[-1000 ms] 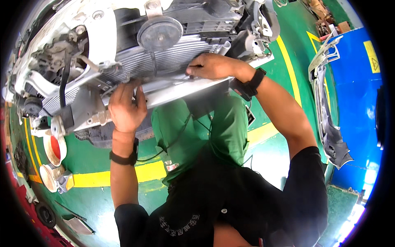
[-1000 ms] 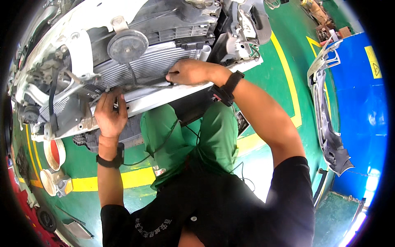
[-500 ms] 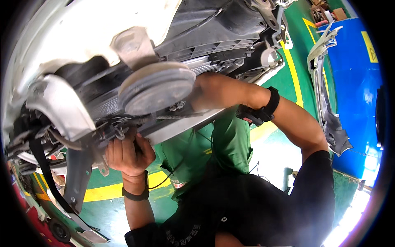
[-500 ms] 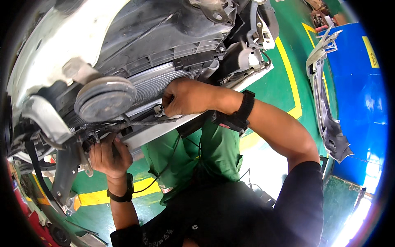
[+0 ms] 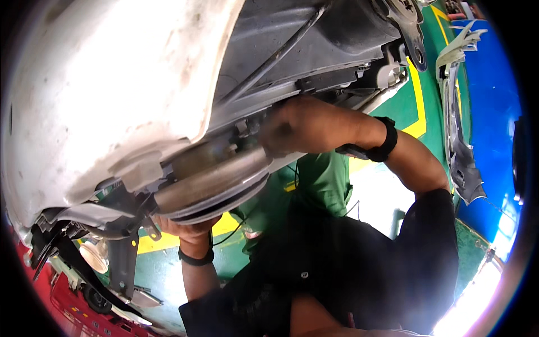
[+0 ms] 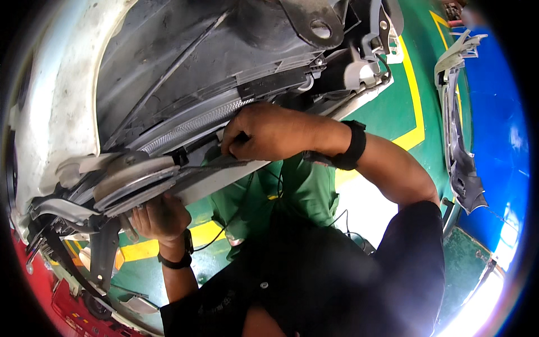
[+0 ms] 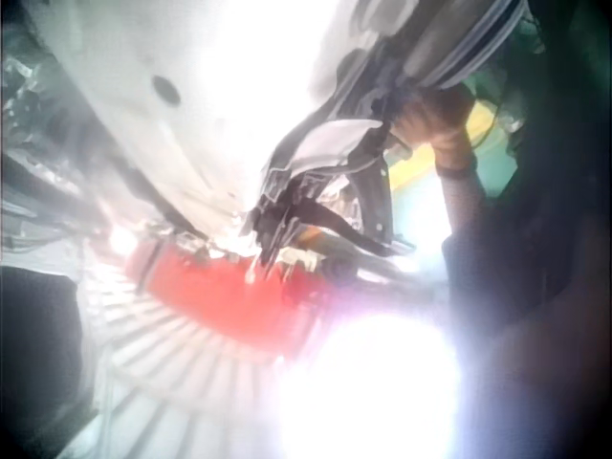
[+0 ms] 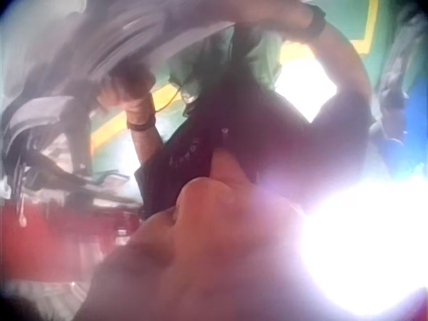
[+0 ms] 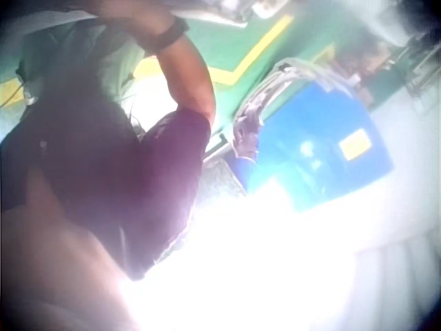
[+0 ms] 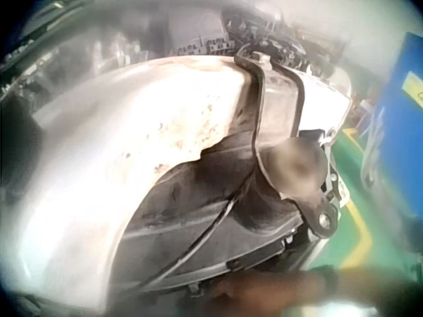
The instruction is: The person works on the front metal structure of a vehicle, handling various small fasteners from a metal tray and positioning a metal bumper support bar. They work by hand to align and secure components to the front chassis while sitting on the workshop floor.
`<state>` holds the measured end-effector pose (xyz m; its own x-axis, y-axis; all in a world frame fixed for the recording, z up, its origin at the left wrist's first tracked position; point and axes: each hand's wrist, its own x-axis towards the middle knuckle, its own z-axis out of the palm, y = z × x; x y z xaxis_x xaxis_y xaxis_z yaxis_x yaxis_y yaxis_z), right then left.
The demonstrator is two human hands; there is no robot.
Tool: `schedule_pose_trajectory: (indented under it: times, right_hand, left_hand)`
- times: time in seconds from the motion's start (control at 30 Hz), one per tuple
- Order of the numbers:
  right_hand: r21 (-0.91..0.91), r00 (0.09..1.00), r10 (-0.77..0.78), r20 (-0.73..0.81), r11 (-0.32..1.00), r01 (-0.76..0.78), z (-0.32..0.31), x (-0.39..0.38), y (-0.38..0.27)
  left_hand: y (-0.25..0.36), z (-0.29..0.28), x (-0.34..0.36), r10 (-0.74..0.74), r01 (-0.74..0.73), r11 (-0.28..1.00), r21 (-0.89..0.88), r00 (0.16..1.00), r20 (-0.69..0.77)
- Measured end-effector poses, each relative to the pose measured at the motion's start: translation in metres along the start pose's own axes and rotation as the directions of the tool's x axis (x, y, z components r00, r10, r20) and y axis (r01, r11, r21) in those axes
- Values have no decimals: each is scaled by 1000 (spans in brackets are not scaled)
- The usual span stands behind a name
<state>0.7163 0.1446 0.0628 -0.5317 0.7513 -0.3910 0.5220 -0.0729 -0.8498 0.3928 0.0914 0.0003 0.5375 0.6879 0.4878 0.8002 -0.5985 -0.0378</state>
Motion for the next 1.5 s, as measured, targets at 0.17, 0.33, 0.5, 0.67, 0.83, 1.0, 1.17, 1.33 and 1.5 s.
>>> schedule_pose_trajectory:
  times: [0.17, 0.33, 0.5, 0.67, 0.83, 1.0, 1.17, 1.33, 1.5]
  right_hand:
    - [-79, 992, -124, 30, 989, 126, 1, -4, 4]
    - [-130, 990, -61, 125, 988, 77, -6, -3, 6]
    - [75, 977, -142, 159, 989, 131, -8, -9, 21]
    - [197, 966, -103, 237, 979, 56, -10, -4, 23]
    - [158, 966, -175, 190, 977, 146, -5, -6, 37]
    - [95, 980, -62, 187, 995, 45, -10, -9, 25]
    - [103, 995, -19, 95, 995, 9, -4, -18, 21]
    - [-96, 976, -155, -152, 985, 142, 6, -28, 15]
    - [-145, 990, -108, -92, 985, 94, 5, -29, 10]
  left_hand:
    - [6, -5, 23, 26, -26, 1000, -5, 1000, -11]
    - [14, -6, 33, 58, -56, 997, -46, 998, 32]
    - [13, -18, 37, 74, -52, 982, -179, 990, 119]
    - [33, -15, 53, 114, -18, 913, -408, 971, 212]
    - [58, -13, 91, 69, 43, 969, -242, 897, 437]
    - [48, -6, 56, 86, 47, 925, -378, 941, 328]
    - [48, -10, 44, 185, -108, 920, -377, 968, 172]
    - [51, -12, 54, 278, -249, 945, -211, 953, 120]
    - [41, -8, 63, 670, -656, 741, -144, 739, 78]
